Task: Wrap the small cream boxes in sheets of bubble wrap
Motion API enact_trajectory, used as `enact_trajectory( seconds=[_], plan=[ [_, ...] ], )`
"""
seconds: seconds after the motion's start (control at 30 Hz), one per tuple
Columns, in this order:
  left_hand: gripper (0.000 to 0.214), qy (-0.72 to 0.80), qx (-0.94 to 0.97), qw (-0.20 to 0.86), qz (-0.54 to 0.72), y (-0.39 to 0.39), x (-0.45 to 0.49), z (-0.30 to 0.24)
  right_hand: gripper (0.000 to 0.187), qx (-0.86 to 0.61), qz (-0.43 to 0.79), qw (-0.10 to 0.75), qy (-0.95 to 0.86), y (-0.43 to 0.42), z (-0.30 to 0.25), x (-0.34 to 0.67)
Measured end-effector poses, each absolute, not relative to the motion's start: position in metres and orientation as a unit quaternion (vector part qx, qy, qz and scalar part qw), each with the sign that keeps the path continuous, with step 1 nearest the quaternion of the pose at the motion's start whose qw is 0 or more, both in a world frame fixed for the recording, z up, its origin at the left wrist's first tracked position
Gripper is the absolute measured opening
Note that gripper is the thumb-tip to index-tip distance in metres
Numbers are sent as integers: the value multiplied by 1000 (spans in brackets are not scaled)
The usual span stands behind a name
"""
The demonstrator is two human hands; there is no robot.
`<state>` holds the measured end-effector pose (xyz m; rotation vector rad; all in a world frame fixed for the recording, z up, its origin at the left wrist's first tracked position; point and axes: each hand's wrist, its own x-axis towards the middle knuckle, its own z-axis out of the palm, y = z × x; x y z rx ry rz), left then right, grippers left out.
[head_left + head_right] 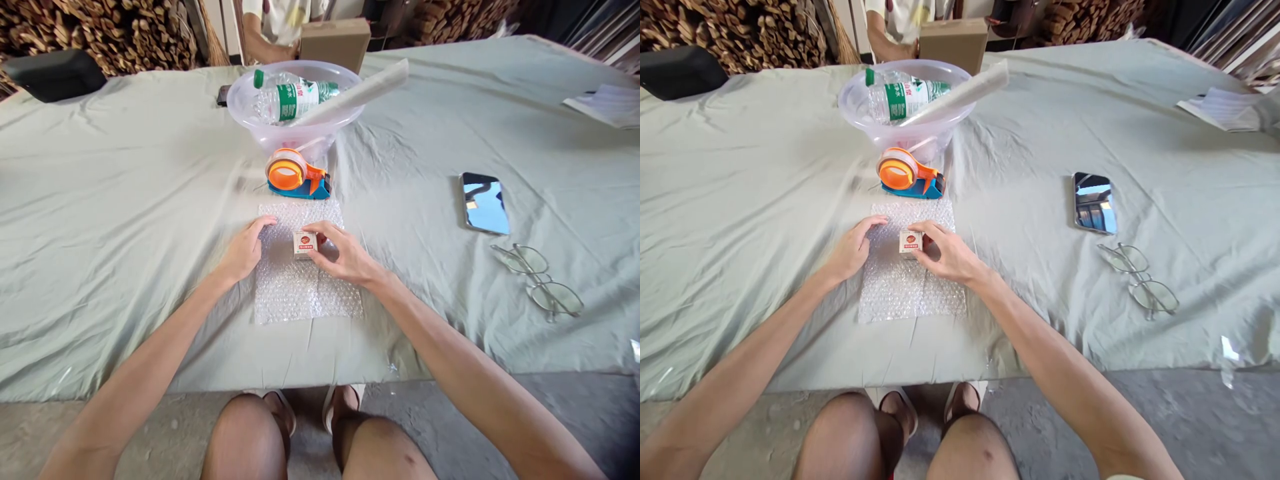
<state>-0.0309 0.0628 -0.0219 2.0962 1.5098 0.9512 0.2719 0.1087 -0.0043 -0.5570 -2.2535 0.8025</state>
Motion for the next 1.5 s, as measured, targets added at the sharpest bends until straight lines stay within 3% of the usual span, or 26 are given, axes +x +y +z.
enact_trajectory(
  seconds=[0.37, 0.6, 0.8, 1.13, 1.33, 1.5],
  plan=[
    [62, 552, 725, 217, 349, 61, -29, -16, 46, -188, 286, 346, -874, 110, -10, 270],
    [28, 620, 696, 56, 359, 51, -17, -9, 52, -220, 249, 329, -884, 113, -10, 272],
    [38, 657, 690, 7, 304, 47, -14, -11, 51, -210, 263, 319, -886, 113, -14, 270],
    [37, 598, 740, 44, 306, 49, -17, -13, 55, -225, 282, 309, -880, 108, -4, 273],
    [36, 543, 771, 53, 330, 46, -13, -9, 40, -389, 188, 414, -801, 116, -10, 278],
    [37, 484, 788, 44, 379, 41, -4, -6, 40, -496, 120, 358, -782, 120, -21, 277]
  ],
)
